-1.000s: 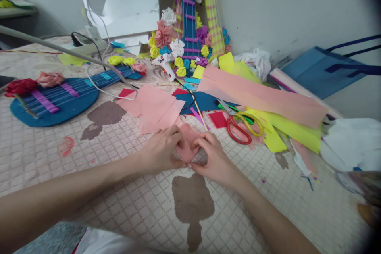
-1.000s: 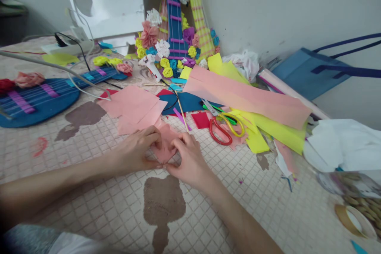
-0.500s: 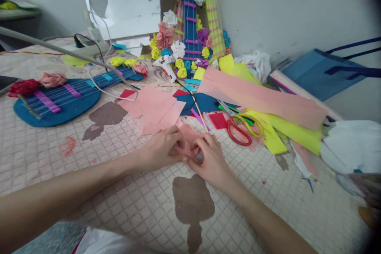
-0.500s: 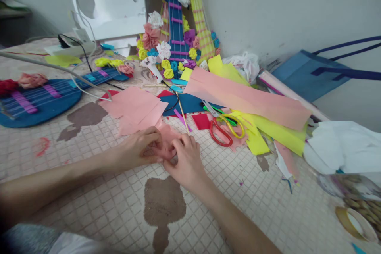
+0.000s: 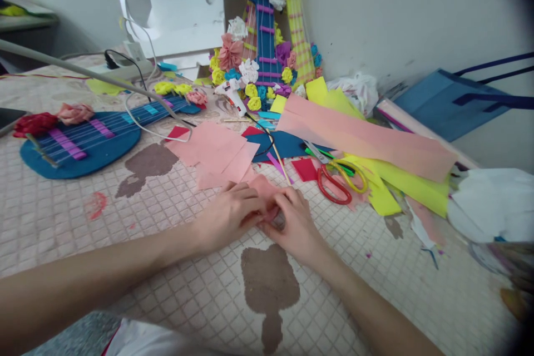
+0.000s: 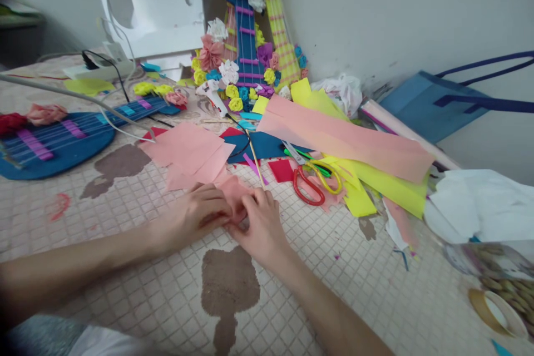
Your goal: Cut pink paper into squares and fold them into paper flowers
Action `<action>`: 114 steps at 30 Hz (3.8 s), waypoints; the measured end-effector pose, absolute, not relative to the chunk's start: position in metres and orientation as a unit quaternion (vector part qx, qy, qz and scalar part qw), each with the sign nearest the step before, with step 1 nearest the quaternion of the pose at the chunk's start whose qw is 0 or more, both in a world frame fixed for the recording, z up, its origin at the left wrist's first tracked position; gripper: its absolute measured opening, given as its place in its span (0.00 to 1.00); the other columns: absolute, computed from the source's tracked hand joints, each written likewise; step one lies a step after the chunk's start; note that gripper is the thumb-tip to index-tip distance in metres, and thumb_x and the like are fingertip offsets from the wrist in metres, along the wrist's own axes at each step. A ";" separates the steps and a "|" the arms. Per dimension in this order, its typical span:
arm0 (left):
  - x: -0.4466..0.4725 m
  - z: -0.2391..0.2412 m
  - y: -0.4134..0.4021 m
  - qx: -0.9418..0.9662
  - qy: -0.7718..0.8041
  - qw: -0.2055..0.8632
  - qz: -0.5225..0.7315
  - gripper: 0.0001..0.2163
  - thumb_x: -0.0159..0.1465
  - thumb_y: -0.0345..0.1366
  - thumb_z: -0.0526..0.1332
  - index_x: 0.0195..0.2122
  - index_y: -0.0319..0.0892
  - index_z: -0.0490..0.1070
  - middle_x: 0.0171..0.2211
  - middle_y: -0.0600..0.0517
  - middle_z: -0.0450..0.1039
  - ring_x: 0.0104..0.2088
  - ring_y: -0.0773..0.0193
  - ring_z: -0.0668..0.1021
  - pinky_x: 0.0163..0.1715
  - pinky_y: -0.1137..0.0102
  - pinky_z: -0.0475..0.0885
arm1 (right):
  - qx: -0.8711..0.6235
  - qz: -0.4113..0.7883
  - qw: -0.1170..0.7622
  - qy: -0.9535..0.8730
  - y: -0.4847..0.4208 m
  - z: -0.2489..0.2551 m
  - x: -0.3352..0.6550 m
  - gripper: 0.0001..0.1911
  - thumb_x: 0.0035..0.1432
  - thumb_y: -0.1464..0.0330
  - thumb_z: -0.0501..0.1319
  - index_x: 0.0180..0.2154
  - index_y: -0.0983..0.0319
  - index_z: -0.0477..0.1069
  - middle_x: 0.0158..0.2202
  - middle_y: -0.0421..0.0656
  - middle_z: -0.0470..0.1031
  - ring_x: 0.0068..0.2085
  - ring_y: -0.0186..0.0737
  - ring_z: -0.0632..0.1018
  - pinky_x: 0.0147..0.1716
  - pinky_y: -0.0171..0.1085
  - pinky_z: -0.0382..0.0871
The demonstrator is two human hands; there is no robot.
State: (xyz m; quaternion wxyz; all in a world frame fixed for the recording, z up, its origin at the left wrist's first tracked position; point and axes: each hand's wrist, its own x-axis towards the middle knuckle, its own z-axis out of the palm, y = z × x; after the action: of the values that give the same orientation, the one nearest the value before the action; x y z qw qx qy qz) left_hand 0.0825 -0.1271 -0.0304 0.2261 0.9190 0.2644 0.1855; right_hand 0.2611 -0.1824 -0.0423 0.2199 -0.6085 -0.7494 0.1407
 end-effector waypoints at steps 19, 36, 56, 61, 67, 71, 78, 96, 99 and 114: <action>0.085 -0.039 -0.129 0.899 0.330 0.245 0.152 0.03 0.59 0.33 0.60 0.34 0.41 0.67 0.34 0.52 0.72 0.38 0.60 0.73 0.40 0.64 0.63 | -0.587 0.199 0.252 -0.743 -0.178 -0.042 0.270 0.09 0.52 0.74 0.62 0.35 0.59 0.66 0.39 0.44 0.66 0.43 0.45 0.68 0.43 0.45 0.63; 0.088 -0.039 -0.131 0.891 0.360 0.236 0.146 0.10 0.55 0.32 0.63 0.36 0.40 0.65 0.34 0.51 0.72 0.37 0.58 0.73 0.38 0.63 0.64 | -0.614 0.156 0.269 -0.725 -0.175 -0.049 0.264 0.04 0.53 0.74 0.57 0.30 0.60 0.64 0.36 0.44 0.66 0.40 0.44 0.69 0.39 0.43 0.64; 0.086 -0.036 -0.129 0.903 0.313 0.251 0.153 0.03 0.59 0.32 0.60 0.35 0.43 0.69 0.37 0.52 0.72 0.41 0.59 0.73 0.42 0.62 0.62 | -0.617 0.140 0.259 -0.730 -0.175 -0.050 0.263 0.04 0.53 0.75 0.57 0.30 0.60 0.63 0.35 0.43 0.66 0.40 0.43 0.68 0.39 0.43 0.63; 0.087 -0.035 -0.129 0.908 0.307 0.242 0.153 0.03 0.60 0.31 0.58 0.35 0.43 0.69 0.37 0.52 0.72 0.42 0.58 0.73 0.41 0.61 0.62 | -0.589 0.152 0.255 -0.752 -0.179 -0.045 0.267 0.06 0.52 0.73 0.59 0.34 0.59 0.64 0.38 0.44 0.65 0.42 0.45 0.69 0.40 0.44 0.64; 0.085 -0.035 -0.129 0.913 0.303 0.236 0.139 0.06 0.63 0.30 0.54 0.34 0.42 0.69 0.37 0.52 0.72 0.41 0.59 0.73 0.41 0.62 0.61 | -0.579 0.184 0.239 -0.758 -0.185 -0.033 0.270 0.16 0.47 0.68 0.65 0.39 0.58 0.64 0.41 0.45 0.65 0.46 0.48 0.68 0.43 0.48 0.65; 0.086 -0.034 -0.129 0.914 0.303 0.234 0.134 0.05 0.63 0.31 0.54 0.34 0.42 0.69 0.37 0.52 0.72 0.41 0.59 0.72 0.41 0.62 0.61 | -0.562 0.225 0.234 -0.761 -0.184 -0.030 0.275 0.19 0.46 0.68 0.67 0.41 0.57 0.64 0.44 0.44 0.65 0.47 0.47 0.68 0.46 0.48 0.64; 0.089 -0.036 -0.132 0.914 0.332 0.196 0.129 0.06 0.65 0.35 0.53 0.36 0.41 0.68 0.37 0.50 0.72 0.41 0.57 0.72 0.40 0.61 0.60 | -0.572 0.213 0.283 -0.740 -0.179 -0.037 0.275 0.10 0.53 0.75 0.59 0.38 0.59 0.64 0.39 0.44 0.65 0.44 0.44 0.69 0.45 0.46 0.65; 0.094 -0.036 -0.139 0.915 0.347 0.152 0.136 0.08 0.60 0.39 0.60 0.33 0.41 0.65 0.37 0.49 0.70 0.38 0.57 0.70 0.38 0.62 0.59 | -0.638 0.179 0.350 -0.662 -0.167 -0.048 0.293 0.07 0.52 0.74 0.58 0.34 0.59 0.63 0.37 0.43 0.62 0.32 0.36 0.70 0.29 0.38 0.70; 0.093 -0.037 -0.138 0.911 0.343 0.170 0.151 0.08 0.59 0.39 0.61 0.33 0.41 0.65 0.35 0.50 0.70 0.38 0.57 0.70 0.38 0.62 0.59 | -0.622 0.186 0.366 -0.667 -0.165 -0.050 0.297 0.06 0.53 0.74 0.57 0.34 0.59 0.63 0.36 0.42 0.63 0.32 0.36 0.71 0.29 0.38 0.71; 0.068 -0.040 -0.099 0.854 0.366 0.191 0.317 0.08 0.63 0.29 0.52 0.42 0.41 0.64 0.38 0.48 0.69 0.38 0.62 0.71 0.38 0.66 0.67 | -0.595 0.178 0.368 -0.692 -0.170 -0.045 0.290 0.10 0.59 0.73 0.51 0.41 0.59 0.67 0.40 0.45 0.68 0.40 0.42 0.72 0.37 0.41 0.69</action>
State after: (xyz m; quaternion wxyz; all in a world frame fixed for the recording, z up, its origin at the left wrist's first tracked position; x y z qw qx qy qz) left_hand 0.0681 -0.0987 -0.0404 0.1908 0.8538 0.3664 0.3168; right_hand 0.2900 -0.1699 -0.0455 0.3684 -0.5949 -0.6919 0.1781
